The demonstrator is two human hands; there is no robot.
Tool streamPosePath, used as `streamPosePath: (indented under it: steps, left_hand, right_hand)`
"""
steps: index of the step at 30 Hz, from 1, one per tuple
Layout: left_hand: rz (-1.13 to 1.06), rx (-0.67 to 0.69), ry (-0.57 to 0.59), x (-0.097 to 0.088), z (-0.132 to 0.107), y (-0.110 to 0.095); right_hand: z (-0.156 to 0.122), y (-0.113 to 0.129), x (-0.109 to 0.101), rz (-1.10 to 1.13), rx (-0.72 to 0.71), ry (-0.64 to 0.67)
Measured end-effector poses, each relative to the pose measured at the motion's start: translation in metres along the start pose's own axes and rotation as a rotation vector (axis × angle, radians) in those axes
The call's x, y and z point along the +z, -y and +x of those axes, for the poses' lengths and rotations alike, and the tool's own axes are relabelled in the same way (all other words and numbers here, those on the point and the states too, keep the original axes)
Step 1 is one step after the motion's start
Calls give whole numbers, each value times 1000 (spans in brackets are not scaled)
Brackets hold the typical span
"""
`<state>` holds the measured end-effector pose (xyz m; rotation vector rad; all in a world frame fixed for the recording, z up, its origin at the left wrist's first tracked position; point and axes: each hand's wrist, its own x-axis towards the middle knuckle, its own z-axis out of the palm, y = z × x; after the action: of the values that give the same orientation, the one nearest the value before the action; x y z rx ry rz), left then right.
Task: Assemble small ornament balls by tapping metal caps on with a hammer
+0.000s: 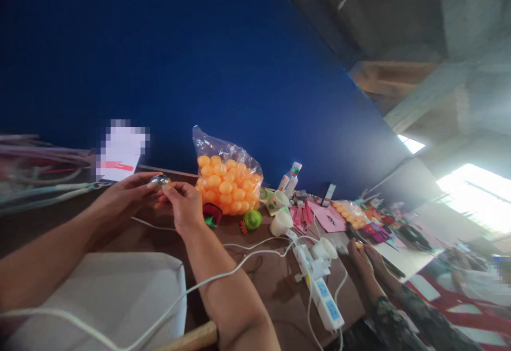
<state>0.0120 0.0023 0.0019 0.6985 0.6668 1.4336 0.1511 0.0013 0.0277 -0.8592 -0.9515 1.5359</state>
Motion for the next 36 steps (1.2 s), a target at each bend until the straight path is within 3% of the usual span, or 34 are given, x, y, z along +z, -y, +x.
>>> streamPosePath:
  steps: [8, 23, 36]
  left_hand:
    - [35, -19, -37, 9, -7, -6]
    - [41, -29, -25, 7, -7, -5]
    - [38, -30, -31, 7, -7, -3]
  right_hand:
    - [-1, -1, 3, 21, -41, -1]
    - [0, -8, 6, 37, -115, -4]
    - [1, -10, 6, 36, -92, -35]
